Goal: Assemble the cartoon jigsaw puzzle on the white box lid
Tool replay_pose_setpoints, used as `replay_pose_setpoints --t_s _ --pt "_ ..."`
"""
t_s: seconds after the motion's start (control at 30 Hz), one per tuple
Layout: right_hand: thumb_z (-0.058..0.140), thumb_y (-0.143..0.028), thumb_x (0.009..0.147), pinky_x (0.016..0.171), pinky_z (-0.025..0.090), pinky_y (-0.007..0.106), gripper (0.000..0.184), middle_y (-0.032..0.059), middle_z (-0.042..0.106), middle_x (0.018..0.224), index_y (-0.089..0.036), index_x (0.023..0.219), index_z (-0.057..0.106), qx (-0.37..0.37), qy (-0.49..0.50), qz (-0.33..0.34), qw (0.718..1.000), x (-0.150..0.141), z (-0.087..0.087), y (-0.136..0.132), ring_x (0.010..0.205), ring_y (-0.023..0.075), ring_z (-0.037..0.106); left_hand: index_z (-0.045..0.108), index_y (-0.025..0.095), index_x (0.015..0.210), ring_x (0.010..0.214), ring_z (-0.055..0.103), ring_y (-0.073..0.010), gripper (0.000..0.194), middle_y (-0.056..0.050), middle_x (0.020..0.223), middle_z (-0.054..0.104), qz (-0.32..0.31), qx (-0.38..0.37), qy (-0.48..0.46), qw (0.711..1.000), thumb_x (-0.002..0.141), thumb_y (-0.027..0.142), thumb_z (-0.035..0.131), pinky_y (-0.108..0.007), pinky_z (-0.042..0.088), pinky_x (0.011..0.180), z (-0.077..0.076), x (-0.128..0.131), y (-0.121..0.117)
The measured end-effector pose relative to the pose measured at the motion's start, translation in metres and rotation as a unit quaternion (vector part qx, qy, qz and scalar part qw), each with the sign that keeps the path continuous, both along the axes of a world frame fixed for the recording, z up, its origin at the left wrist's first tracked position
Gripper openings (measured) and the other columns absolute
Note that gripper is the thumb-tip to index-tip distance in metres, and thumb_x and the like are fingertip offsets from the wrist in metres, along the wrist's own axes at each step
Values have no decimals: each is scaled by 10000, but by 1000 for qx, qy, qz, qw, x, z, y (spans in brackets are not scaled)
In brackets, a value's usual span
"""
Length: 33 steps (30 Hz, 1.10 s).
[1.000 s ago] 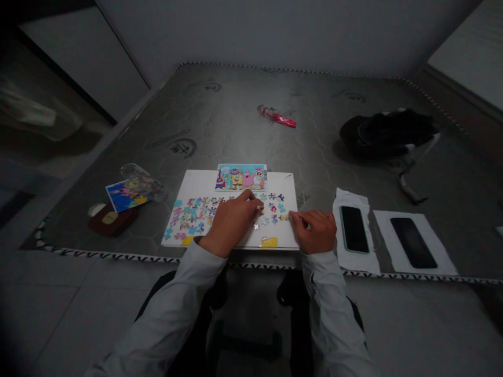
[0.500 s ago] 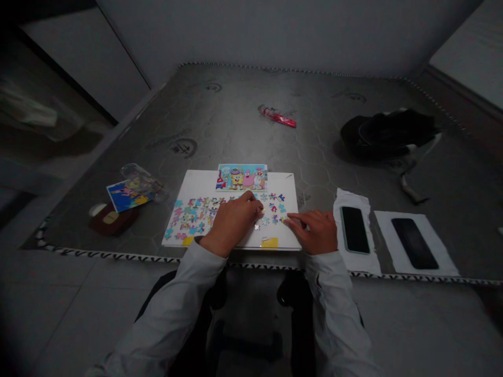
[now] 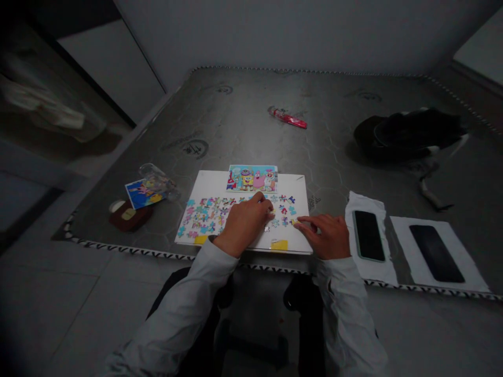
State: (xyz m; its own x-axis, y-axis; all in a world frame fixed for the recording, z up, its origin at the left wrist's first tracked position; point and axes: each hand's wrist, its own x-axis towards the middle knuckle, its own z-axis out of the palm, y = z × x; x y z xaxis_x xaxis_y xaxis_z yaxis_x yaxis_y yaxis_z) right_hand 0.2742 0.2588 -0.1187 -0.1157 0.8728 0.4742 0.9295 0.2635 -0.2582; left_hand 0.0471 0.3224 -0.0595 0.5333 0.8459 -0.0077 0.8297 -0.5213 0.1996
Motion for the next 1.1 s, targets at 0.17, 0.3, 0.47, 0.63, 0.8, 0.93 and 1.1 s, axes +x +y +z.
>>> replay_pose_setpoints --t_s 0.17,0.3,0.47,0.63,0.8,0.93,1.1 --pt "564 -656 894 659 298 318 487 -18 598 574 -228 860 792 -1 -2 -5 1000 0 1 0 576 123 557 649 182 1079 849 697 -209 202 -74 1141 618 -3 -3 -1 1000 982 314 530 -318 508 657 3 3 -4" --pt "537 -679 894 662 306 322 503 -7 608 586 -244 902 791 -17 0 -14 1000 3 0 0 585 137 567 639 168 1056 845 696 -205 214 -87 1126 619 -11 -1 8 1000 1008 227 439 -317 512 650 8 4 -8" --pt "579 -624 901 660 324 325 421 -13 601 607 -256 947 779 -2 -6 17 1000 7 -5 -1 598 145 576 640 156 1069 828 690 -195 234 -101 1135 618 -9 4 -2 1000 1012 210 420 -314 517 657 19 2 -16" --pt "557 -706 863 636 347 338 507 -7 592 603 -242 874 762 -7 22 -9 1000 3 -1 -1 556 150 546 671 161 1008 809 686 -199 206 -84 1055 637 -2 11 -9 1000 988 191 468 -314 512 639 30 -9 -19" --pt "539 -805 791 605 358 351 590 -7 571 578 -246 758 722 -39 68 -34 996 -2 6 1 520 165 535 683 165 1000 832 685 -220 190 -84 1031 658 24 10 -1 1000 979 213 500 -332 517 655 37 -25 -15" --pt "566 -781 794 610 361 368 541 2 587 593 -264 769 721 -38 70 -22 997 -1 6 0 534 183 551 687 169 990 850 688 -221 190 -82 1020 680 42 1 4 999 974 193 500 -336 523 686 44 -37 -11" --pt "559 -750 823 614 364 386 502 37 628 640 -278 793 728 -21 67 -64 995 -4 4 -1 569 203 556 729 201 999 924 692 -250 182 -85 1020 727 106 -36 24 993 949 285 575 -369 527 785 54 -64 -4"
